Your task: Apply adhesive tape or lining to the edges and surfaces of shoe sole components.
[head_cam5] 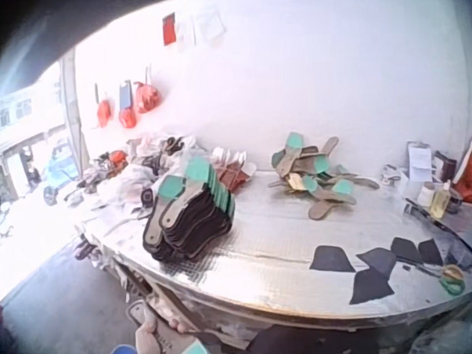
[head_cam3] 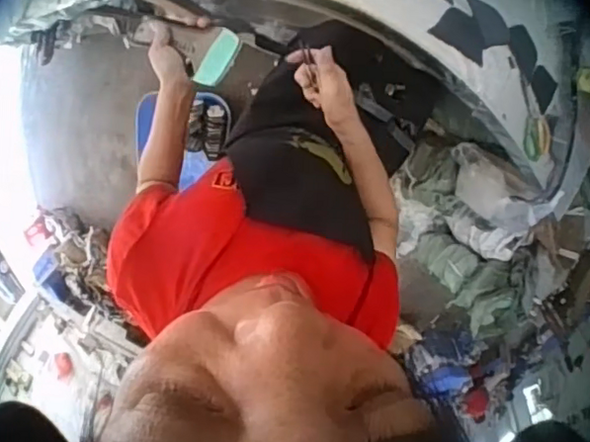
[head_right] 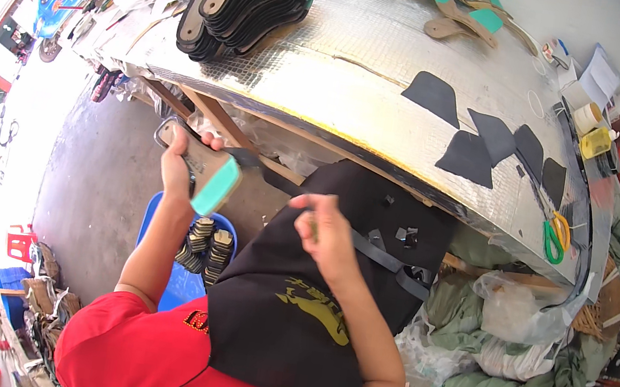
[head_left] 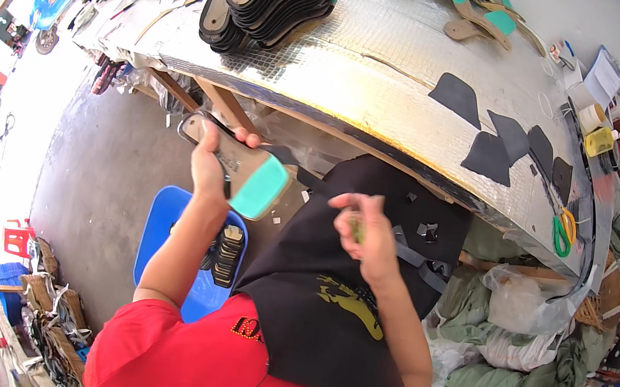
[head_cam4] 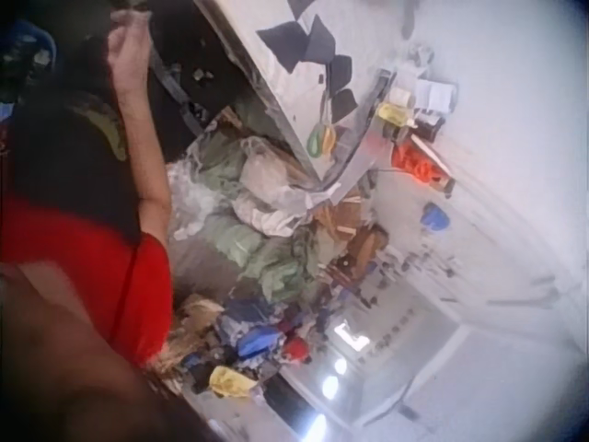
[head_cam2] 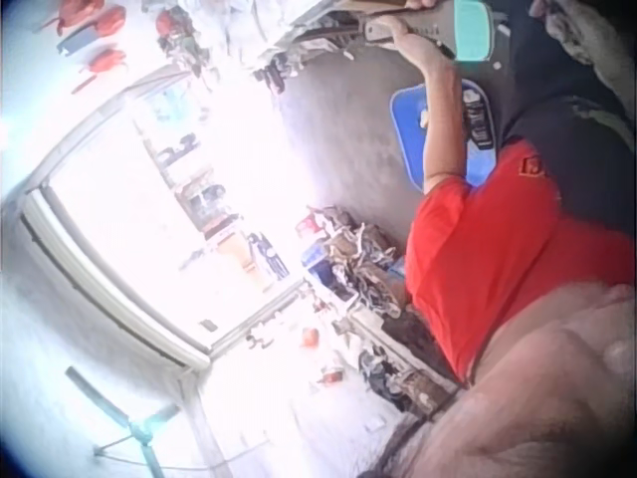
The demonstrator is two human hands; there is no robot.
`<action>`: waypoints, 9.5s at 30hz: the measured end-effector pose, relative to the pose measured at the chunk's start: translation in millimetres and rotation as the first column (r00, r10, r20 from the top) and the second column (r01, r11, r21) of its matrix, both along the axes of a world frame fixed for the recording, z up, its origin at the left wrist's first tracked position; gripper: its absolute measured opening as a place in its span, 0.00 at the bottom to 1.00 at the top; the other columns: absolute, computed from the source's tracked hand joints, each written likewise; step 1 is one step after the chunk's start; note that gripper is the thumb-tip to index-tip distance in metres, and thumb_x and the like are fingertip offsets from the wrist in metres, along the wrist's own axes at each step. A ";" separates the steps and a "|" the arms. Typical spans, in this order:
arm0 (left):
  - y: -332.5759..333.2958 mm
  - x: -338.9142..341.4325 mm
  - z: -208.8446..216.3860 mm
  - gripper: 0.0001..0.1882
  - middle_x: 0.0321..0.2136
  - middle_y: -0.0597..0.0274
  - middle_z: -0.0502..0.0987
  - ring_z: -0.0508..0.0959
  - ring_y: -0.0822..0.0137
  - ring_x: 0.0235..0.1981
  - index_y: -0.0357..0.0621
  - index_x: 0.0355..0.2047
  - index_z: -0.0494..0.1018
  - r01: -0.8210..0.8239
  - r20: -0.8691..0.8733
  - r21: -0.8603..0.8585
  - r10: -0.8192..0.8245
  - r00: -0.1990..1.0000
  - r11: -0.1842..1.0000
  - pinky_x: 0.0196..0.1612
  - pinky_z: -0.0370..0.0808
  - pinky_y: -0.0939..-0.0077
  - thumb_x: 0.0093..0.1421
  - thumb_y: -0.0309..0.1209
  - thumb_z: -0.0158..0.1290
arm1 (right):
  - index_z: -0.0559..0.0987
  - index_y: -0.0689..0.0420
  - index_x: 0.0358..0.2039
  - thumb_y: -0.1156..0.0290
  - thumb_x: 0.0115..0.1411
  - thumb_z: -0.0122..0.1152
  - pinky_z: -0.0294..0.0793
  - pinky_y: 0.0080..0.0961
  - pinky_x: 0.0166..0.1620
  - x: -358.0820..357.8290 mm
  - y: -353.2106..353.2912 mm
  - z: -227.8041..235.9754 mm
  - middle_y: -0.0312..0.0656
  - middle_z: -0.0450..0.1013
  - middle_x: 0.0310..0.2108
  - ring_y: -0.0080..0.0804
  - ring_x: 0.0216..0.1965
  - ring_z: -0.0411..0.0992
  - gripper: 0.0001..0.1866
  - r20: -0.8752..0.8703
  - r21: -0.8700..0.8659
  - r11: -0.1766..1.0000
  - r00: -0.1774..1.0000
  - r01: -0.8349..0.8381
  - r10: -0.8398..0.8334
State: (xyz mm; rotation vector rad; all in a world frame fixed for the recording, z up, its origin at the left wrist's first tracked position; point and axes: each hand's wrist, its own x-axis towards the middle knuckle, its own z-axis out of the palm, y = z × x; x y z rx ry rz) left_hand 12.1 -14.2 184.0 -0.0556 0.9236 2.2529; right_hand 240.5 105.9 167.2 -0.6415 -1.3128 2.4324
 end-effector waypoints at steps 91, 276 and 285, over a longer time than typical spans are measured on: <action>106.2 113.4 23.3 0.32 0.29 0.55 0.73 0.75 0.62 0.33 0.34 0.43 0.68 0.705 -0.275 -0.119 -0.706 0.653 0.699 0.38 0.72 0.71 0.67 0.57 0.38 | 0.72 0.63 0.23 0.69 0.62 0.58 0.64 0.33 0.21 33.2 -12.2 -23.3 0.51 0.67 0.16 0.50 0.18 0.71 0.13 0.052 0.814 0.497 0.815 0.301 -0.577; 127.9 124.2 15.7 0.21 0.41 0.52 0.76 0.79 0.59 0.40 0.34 0.52 0.68 0.848 -0.113 -0.041 -0.846 0.521 0.528 0.45 0.77 0.66 0.62 0.34 0.53 | 0.77 0.63 0.45 0.77 0.62 0.58 0.65 0.14 0.26 71.7 32.7 15.8 0.35 0.69 0.19 0.13 0.21 0.64 0.11 -0.054 0.749 0.450 0.721 0.487 -0.691; 127.6 131.9 25.7 0.19 0.49 0.49 0.75 0.76 0.60 0.49 0.34 0.54 0.67 0.866 -0.163 0.060 -0.851 0.500 0.497 0.54 0.73 0.63 0.66 0.31 0.49 | 0.78 0.61 0.47 0.70 0.66 0.56 0.64 0.13 0.27 79.4 30.8 13.5 0.31 0.71 0.21 0.12 0.23 0.65 0.12 -0.084 0.758 0.464 0.775 0.458 -0.627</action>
